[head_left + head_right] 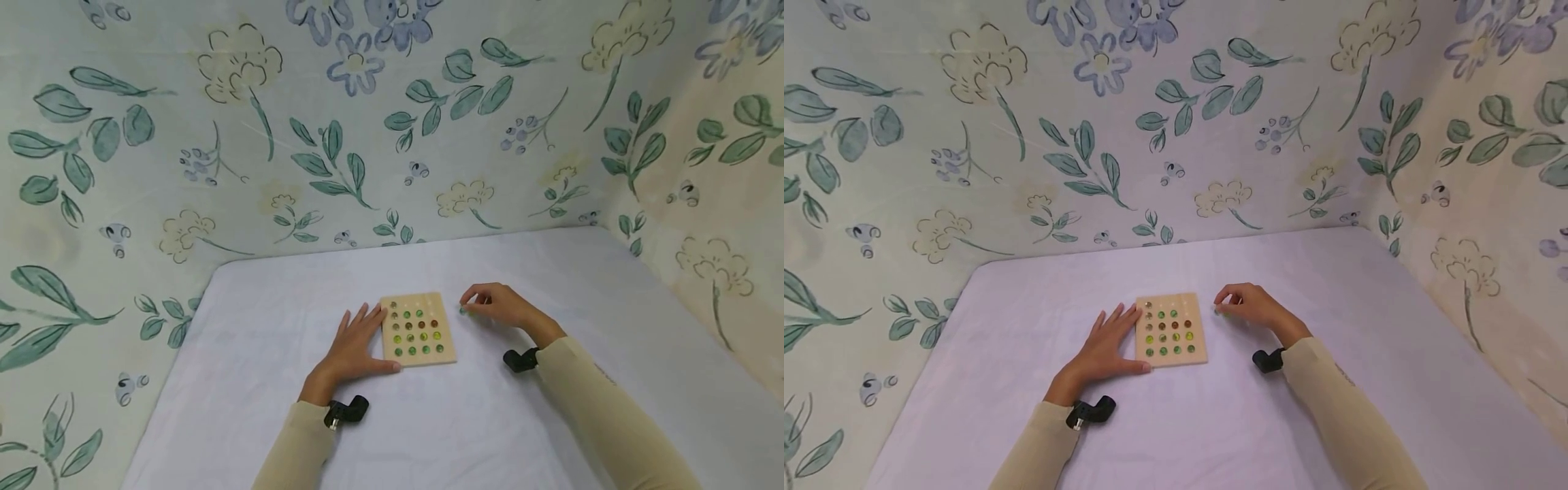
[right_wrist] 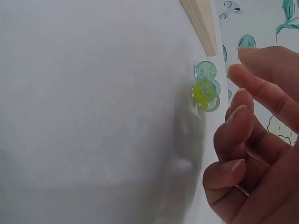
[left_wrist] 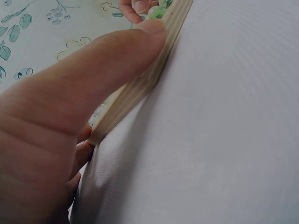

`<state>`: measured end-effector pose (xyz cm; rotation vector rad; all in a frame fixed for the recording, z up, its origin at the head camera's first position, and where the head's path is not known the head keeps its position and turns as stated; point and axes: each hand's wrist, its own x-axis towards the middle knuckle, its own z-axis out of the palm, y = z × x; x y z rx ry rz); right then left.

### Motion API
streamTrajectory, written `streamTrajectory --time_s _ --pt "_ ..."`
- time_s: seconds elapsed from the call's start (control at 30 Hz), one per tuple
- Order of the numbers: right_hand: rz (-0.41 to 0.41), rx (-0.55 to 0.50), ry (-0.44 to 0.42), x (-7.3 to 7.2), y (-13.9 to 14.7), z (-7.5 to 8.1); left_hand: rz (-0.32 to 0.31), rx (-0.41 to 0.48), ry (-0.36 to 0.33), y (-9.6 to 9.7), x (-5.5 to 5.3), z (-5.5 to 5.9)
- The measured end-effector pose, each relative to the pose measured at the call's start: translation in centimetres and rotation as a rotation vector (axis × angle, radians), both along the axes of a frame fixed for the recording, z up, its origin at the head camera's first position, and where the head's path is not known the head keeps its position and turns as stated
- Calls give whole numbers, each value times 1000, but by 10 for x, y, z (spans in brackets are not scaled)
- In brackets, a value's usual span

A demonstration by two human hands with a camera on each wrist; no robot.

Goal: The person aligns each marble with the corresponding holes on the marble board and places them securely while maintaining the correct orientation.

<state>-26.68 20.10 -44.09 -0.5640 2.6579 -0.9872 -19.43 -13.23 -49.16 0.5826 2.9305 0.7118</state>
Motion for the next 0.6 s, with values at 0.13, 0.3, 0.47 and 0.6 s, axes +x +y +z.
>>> streamTrajectory --time_s 0.13,0.3,0.47,0.6 --pt "-2 -4 -19 0 2 -6 -3 7 2 0 0 -1" --pt "-2 -16 -14 2 5 -11 -7 10 -9 0 1 -1" --pt "-8 -21 3 4 3 -11 -5 9 5 0 1 0" --pt "-19 -7 7 6 2 -12 0 10 8 1 1 0"
